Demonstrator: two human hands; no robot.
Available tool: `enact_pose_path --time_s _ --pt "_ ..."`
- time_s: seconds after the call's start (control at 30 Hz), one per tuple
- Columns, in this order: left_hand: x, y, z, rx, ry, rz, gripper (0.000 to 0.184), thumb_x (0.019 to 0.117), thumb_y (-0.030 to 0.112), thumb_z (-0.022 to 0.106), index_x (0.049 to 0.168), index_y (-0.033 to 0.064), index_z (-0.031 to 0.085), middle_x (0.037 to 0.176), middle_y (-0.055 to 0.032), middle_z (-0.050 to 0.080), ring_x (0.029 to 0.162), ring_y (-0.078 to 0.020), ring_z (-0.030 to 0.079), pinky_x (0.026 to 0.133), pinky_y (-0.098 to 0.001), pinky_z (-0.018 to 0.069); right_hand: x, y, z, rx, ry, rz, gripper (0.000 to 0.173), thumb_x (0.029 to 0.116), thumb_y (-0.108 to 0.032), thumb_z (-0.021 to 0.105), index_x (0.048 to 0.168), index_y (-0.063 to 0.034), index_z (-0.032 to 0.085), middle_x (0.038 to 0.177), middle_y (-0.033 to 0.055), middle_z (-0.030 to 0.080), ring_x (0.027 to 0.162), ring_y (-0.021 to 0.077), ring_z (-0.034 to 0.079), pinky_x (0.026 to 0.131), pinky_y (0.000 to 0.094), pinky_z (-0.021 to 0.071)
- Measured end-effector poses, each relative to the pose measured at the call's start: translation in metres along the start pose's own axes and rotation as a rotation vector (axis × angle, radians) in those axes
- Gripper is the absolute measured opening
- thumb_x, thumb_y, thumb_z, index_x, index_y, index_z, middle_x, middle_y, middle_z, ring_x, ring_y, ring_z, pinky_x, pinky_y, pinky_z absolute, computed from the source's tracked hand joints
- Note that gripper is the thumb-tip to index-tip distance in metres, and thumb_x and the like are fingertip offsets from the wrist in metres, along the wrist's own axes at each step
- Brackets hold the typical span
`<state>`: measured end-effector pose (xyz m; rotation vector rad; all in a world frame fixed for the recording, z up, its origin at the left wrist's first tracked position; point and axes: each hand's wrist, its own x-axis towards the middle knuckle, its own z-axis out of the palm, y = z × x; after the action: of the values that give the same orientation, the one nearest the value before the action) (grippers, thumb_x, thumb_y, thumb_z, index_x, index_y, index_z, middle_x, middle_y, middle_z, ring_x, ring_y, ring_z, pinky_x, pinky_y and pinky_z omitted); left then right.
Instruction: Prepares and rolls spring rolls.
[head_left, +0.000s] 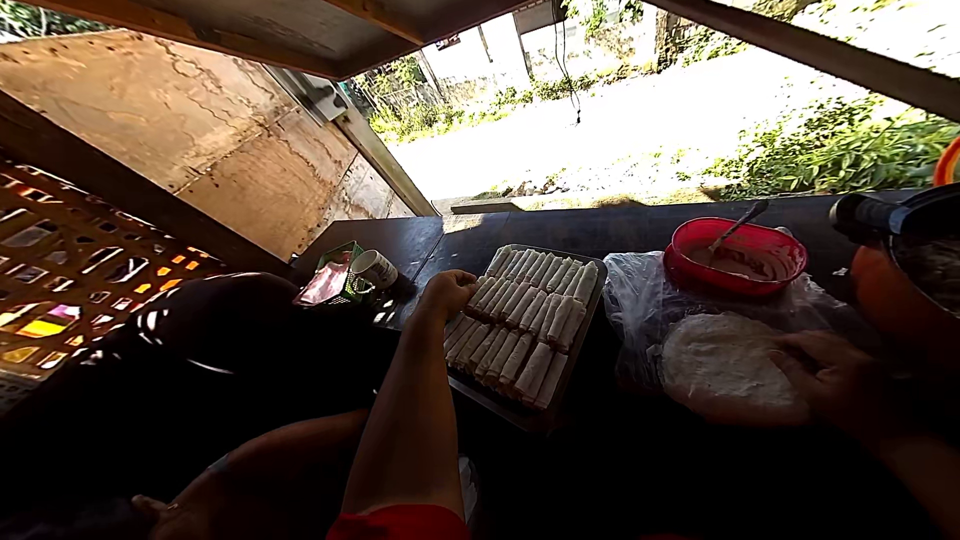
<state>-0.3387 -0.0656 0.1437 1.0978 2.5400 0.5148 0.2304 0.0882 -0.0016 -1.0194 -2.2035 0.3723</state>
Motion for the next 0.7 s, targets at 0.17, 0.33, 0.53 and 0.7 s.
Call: enact_pose_path --time_s 0.17,0.33,0.53,0.7 --pt "-0.005 0.002 0.002 0.004 -0.006 0.035 0.018 0.1013 0.022 0.066 0.116 0.0144 0.074 0.104 -0.0065 0.077 0.095 -0.0203 0.073 0.091 -0.0504 0.0554 0.000 0.001 0.000 0.000 -0.008 -0.002 0.040 0.0985 -0.038 0.055 0.109 -0.0044 0.075 0.109 0.0164 0.074 0.106 0.0310 0.070 0.096 0.0468 0.0557" --pt "-0.002 -0.013 0.006 -0.102 0.010 0.018 0.028 0.1055 0.023 0.058 0.131 0.0153 0.067 0.111 -0.0107 0.075 0.099 -0.0239 0.072 0.092 -0.0523 0.0540 0.001 0.000 0.000 0.007 -0.002 0.003 0.040 0.0983 -0.038 0.056 0.108 -0.0048 0.076 0.108 0.0155 0.074 0.106 0.0302 0.070 0.096 0.0456 0.0558" --pt "-0.004 -0.018 0.004 -0.194 0.046 -0.016 0.033 0.1081 0.029 0.053 0.137 0.0145 0.061 0.119 -0.0124 0.073 0.105 -0.0254 0.071 0.095 -0.0523 0.0530 0.001 0.001 0.000 0.023 -0.004 0.001 0.039 0.0988 -0.037 0.056 0.109 -0.0043 0.075 0.109 0.0164 0.073 0.105 0.0304 0.070 0.095 0.0463 0.0558" --pt "-0.035 0.003 -0.008 -0.157 0.229 0.137 0.035 0.1069 0.023 0.056 0.139 0.0088 0.059 0.128 -0.0117 0.070 0.115 -0.0216 0.069 0.103 -0.0480 0.0526 0.001 0.004 0.000 0.022 -0.005 -0.002 0.040 0.0989 -0.038 0.056 0.108 -0.0045 0.075 0.109 0.0163 0.073 0.106 0.0300 0.070 0.096 0.0452 0.0554"
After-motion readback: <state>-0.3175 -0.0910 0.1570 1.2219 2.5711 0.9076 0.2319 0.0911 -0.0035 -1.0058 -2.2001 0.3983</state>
